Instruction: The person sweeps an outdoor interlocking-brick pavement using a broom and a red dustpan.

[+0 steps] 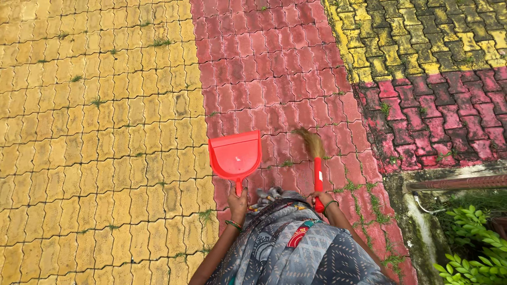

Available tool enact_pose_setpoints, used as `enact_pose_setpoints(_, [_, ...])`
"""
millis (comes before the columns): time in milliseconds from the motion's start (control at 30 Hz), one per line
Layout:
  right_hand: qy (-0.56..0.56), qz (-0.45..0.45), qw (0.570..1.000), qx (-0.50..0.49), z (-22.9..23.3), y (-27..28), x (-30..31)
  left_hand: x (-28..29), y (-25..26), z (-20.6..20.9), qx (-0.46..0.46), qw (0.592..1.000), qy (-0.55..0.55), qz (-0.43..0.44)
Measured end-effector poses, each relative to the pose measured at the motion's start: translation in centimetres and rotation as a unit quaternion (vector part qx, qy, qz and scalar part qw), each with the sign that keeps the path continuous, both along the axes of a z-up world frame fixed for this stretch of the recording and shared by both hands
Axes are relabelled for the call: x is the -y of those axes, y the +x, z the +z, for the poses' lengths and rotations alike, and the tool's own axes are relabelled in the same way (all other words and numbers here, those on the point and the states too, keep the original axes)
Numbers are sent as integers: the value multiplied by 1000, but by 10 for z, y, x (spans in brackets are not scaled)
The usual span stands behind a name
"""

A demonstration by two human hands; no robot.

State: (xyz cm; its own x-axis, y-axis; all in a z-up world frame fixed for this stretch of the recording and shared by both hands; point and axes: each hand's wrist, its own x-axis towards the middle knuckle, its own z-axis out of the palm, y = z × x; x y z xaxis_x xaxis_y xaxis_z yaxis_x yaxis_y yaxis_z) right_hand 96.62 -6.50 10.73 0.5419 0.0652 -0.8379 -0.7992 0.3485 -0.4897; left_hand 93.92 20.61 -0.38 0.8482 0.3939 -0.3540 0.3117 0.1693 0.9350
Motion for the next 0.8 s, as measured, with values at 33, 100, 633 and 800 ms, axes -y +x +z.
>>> enact_pose_setpoints(33, [2, -15, 1000, -11, -7, 8, 7, 1, 7, 0, 17, 1000, -12, -2])
enact_pose_setpoints(100, [-18, -26, 1000, 1, -24, 23, 12, 4, 20, 1, -9, 1000, -8, -16])
enact_pose_setpoints(633, [-57, 311, 947, 59, -72, 239, -22, 24, 215, 38, -56, 998, 29, 14])
enact_pose_setpoints(800, [-221, 375, 900, 18, -41, 295, -6, 39, 271, 28, -32, 998, -30, 33])
